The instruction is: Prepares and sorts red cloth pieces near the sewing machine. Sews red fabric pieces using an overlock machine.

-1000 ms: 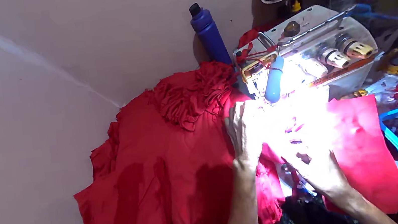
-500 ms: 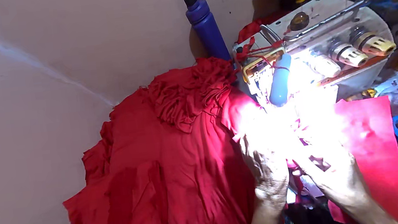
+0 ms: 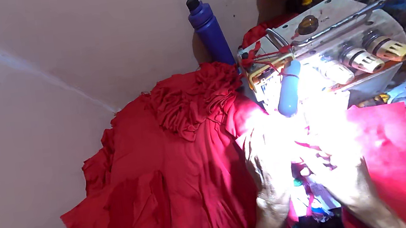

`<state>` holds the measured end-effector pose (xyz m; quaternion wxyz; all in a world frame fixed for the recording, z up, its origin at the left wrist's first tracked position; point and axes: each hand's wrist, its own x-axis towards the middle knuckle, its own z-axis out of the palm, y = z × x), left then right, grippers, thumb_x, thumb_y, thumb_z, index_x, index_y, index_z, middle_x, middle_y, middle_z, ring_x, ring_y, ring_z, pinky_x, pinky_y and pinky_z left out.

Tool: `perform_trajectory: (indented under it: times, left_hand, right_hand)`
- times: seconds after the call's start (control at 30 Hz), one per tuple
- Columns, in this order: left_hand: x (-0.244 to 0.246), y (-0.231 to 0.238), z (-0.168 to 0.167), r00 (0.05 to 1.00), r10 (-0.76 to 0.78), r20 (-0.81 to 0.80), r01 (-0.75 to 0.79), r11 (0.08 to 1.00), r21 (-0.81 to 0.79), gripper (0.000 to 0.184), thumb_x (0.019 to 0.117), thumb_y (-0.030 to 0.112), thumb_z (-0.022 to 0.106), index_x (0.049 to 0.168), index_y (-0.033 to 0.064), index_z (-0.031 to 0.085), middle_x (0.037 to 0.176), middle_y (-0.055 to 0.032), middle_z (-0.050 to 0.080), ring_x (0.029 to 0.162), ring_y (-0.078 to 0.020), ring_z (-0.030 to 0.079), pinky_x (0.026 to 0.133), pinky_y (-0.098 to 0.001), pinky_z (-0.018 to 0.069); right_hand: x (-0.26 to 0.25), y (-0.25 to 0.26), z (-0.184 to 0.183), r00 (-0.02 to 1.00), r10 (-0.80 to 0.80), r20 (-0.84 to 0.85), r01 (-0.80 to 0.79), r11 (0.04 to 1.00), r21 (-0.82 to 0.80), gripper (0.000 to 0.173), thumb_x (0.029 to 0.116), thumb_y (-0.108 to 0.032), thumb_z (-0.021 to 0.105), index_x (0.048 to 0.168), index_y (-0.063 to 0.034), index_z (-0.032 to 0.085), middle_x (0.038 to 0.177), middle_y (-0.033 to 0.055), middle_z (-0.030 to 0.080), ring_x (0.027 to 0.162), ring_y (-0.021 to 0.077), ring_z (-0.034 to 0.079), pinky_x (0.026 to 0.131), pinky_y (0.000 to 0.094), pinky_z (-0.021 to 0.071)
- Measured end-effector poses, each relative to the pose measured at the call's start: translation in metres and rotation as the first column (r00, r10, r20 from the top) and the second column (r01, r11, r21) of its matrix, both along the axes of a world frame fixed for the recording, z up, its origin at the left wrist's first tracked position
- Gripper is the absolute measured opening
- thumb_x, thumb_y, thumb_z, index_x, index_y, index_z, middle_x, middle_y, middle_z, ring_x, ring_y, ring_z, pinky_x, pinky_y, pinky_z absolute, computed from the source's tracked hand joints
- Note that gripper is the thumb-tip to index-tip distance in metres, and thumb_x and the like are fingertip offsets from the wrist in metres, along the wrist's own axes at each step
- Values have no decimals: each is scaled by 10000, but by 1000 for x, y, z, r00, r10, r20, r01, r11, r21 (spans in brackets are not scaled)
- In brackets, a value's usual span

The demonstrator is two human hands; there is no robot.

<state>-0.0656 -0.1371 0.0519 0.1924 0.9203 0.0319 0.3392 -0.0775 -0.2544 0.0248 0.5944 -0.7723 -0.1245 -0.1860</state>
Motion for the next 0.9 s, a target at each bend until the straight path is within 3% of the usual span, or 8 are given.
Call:
perform_trajectory:
  times: [0.07, 0.17, 0.33, 0.47, 0.57, 0.67, 0.8, 0.9]
  left_hand:
    - [6, 14, 8, 988, -94, -121, 91, 995, -33, 326, 881, 160, 729, 1174, 17, 742, 1192, -170, 720, 1147, -329, 667, 1015, -510, 482]
    - [27, 37, 25, 939, -151, -309, 123, 986, -110, 424, 969, 197, 674, 1357, 32, 628, 1344, -185, 643, 1242, -336, 613, 1074, -552, 436]
    - [67, 71, 36, 927, -195, -319, 174, 980, -94, 320, 1067, 225, 531, 1326, 57, 616, 1241, -216, 671, 1131, -420, 649, 920, -622, 500]
    - [57, 83, 24, 928, -307, -209, 264, 941, -210, 320, 1070, 185, 515, 1322, 20, 623, 1303, -211, 651, 1197, -374, 630, 1023, -558, 481]
    - [30, 93, 14, 944, -322, 76, 330, 900, -283, 229, 1001, 68, 598, 1171, -36, 711, 1257, -181, 695, 1154, -283, 677, 1005, -443, 519]
    - [-4, 111, 32, 976, -209, 69, 220, 924, -312, 291, 1029, 85, 531, 1286, 2, 639, 1328, -174, 639, 1169, -285, 633, 948, -434, 522]
    - [17, 154, 67, 996, 21, -91, -41, 973, -227, 619, 941, 158, 686, 1499, 21, 457, 1536, -270, 419, 1421, -409, 411, 1134, -540, 373]
    - [47, 188, 74, 956, 131, -262, -187, 962, -201, 942, 849, 319, 805, 1608, 101, 292, 1645, -335, 110, 1493, -545, 172, 1124, -730, 233]
  right_hand:
    - [9, 1, 2, 999, -29, 42, 33, 995, -99, 251, 954, -186, 598, 1056, -43, 778, 793, 43, 719, 659, 44, 654, 631, 219, 559]
    - [14, 1, 5, 998, -45, 41, 54, 968, -244, 297, 962, -225, 574, 1086, -43, 774, 802, 112, 726, 696, 230, 689, 643, 444, 546]
    - [-12, -13, 11, 989, -4, 145, 48, 952, -303, 278, 958, -249, 584, 990, -78, 801, 859, 92, 752, 767, 236, 712, 665, 436, 542]
    - [-54, -48, 6, 964, 110, 242, 2, 908, -420, 284, 974, -242, 565, 956, -63, 785, 888, 110, 750, 804, 235, 719, 685, 388, 564]
    - [-79, -80, 0, 943, 297, 152, -169, 819, -549, 376, 1011, -345, 601, 1123, -26, 765, 1146, 232, 728, 1087, 471, 672, 935, 610, 496]
    - [-80, -98, -27, 893, 421, 159, -180, 658, -732, 555, 992, -523, 558, 1367, -118, 623, 1413, 243, 589, 1320, 514, 518, 1081, 690, 338]
    - [-66, -94, -53, 872, 380, 308, 42, 569, -822, 369, 1042, -248, 515, 1383, -150, 616, 1457, 154, 578, 1390, 366, 491, 1136, 588, 282]
    - [-64, -89, -52, 879, 390, 274, 11, 557, -831, 368, 1011, -81, 532, 1359, -154, 630, 1419, 163, 599, 1370, 388, 501, 1120, 613, 282]
